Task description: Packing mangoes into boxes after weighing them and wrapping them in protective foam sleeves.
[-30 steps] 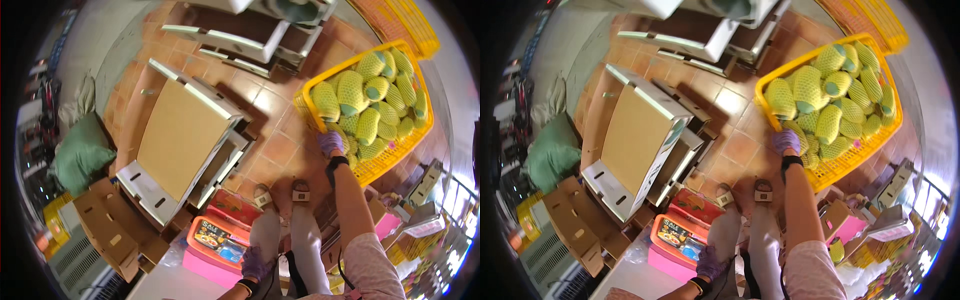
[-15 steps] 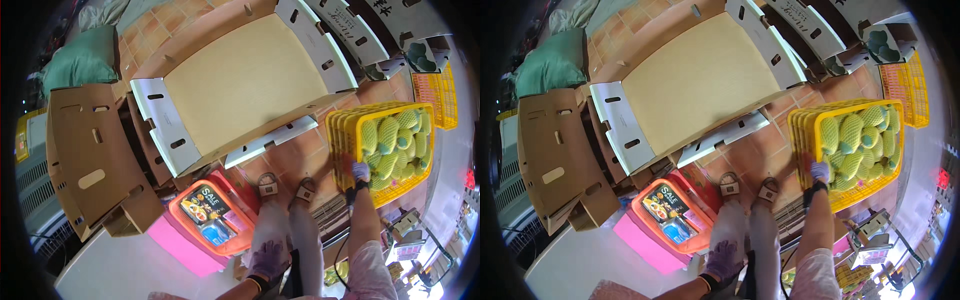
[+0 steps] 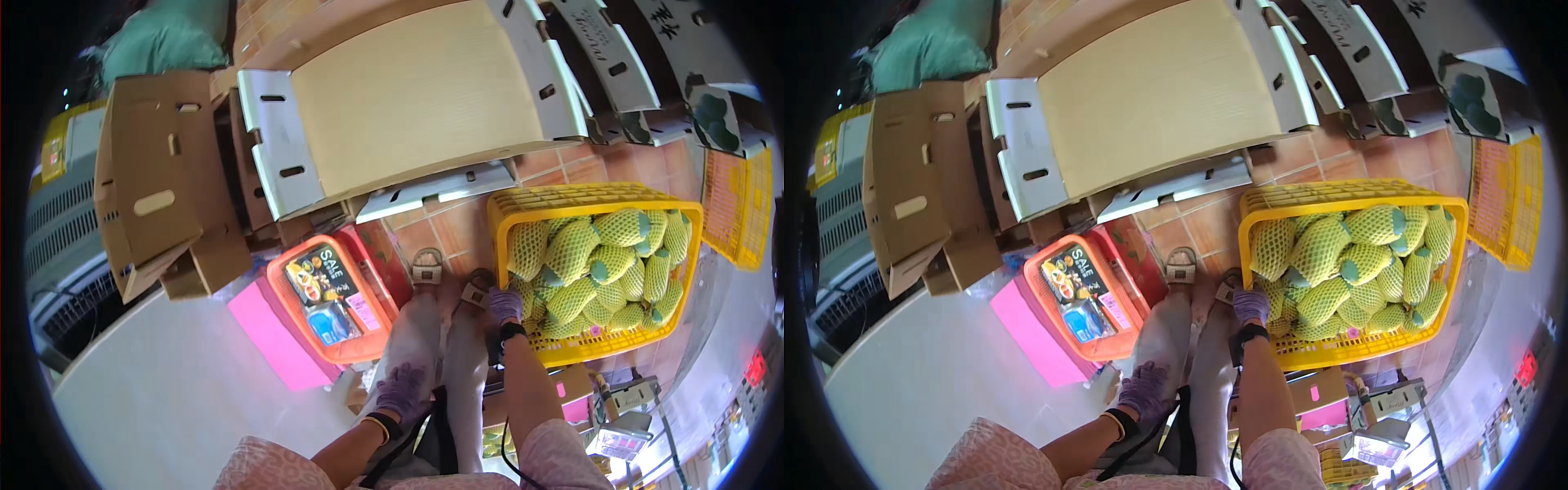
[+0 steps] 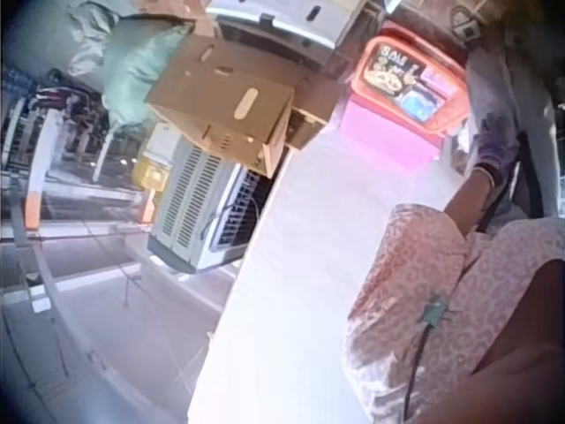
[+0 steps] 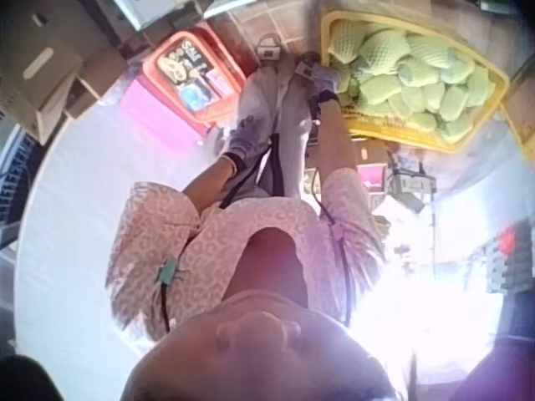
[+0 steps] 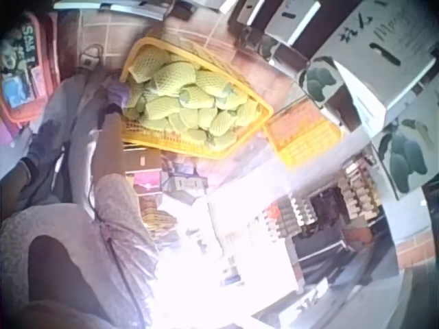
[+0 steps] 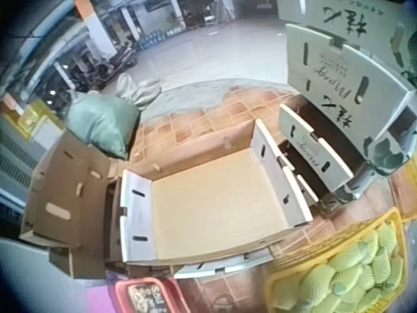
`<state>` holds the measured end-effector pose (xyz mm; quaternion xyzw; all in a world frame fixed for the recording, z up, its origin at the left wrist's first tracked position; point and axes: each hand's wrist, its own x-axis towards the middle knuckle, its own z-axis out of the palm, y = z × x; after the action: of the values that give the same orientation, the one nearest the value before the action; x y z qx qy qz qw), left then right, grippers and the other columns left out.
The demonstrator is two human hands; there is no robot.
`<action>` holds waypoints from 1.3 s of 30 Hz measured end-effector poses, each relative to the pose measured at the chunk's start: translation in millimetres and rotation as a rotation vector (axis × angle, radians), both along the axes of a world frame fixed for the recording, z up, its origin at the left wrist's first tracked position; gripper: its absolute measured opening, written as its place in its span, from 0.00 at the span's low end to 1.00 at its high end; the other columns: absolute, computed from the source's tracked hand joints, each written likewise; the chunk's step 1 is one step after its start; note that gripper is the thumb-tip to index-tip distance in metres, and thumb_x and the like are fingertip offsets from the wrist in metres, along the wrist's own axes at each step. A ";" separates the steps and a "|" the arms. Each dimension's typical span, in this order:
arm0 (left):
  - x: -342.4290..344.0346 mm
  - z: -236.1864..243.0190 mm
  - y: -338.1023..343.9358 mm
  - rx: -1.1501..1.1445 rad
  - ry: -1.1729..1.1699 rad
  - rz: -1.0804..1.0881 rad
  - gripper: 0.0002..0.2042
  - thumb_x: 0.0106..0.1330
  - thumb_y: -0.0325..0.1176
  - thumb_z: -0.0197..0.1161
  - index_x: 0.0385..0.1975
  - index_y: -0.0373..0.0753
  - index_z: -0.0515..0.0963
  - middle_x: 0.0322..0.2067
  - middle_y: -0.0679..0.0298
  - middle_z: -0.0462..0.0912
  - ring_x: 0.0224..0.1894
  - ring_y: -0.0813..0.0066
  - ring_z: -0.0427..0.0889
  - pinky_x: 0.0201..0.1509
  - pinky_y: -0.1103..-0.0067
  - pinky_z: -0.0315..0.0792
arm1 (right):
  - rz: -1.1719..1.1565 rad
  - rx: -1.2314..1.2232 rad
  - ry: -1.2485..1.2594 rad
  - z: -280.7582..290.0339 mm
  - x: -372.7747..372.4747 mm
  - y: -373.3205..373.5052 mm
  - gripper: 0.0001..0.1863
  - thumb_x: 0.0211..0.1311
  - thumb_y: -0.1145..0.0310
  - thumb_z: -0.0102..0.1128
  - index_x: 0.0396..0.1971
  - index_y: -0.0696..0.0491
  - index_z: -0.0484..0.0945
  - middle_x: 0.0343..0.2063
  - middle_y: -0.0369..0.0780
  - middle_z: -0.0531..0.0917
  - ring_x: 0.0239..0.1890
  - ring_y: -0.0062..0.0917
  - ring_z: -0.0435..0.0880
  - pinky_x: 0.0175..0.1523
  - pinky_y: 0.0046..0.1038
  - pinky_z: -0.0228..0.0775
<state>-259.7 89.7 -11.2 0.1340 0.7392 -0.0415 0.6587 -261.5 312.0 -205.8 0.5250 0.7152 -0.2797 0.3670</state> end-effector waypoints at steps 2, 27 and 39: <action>6.6 5.5 -4.2 -0.037 -0.002 0.058 0.40 0.49 0.58 0.53 0.60 0.45 0.49 0.60 0.51 0.49 0.62 0.54 0.48 0.57 0.52 0.52 | 0.091 -0.026 0.030 -13.7 7.7 0.5 0.23 0.46 0.50 0.49 0.27 0.58 0.76 0.28 0.51 0.78 0.34 0.40 0.78 0.38 0.36 0.70; 67.7 -4.6 -116.0 -0.094 -0.004 -0.086 0.35 0.47 0.55 0.57 0.55 0.48 0.56 0.59 0.51 0.48 0.60 0.50 0.49 0.54 0.50 0.55 | 0.029 0.275 0.029 14.1 -8.9 -12.4 0.40 0.46 0.33 0.43 0.31 0.63 0.76 0.28 0.55 0.78 0.34 0.44 0.78 0.38 0.36 0.69; 98.0 -18.5 -203.9 0.008 0.068 0.133 0.30 0.53 0.55 0.50 0.53 0.44 0.59 0.57 0.48 0.54 0.60 0.53 0.52 0.58 0.63 0.57 | 0.035 0.435 0.233 7.4 -1.3 -13.1 0.25 0.46 0.52 0.52 0.27 0.64 0.76 0.26 0.57 0.76 0.34 0.47 0.76 0.40 0.38 0.67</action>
<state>-161.7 -114.2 -29.8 0.0856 0.7684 0.0008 0.6342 -262.8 298.9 -198.4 0.5434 0.8051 -0.1711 0.1653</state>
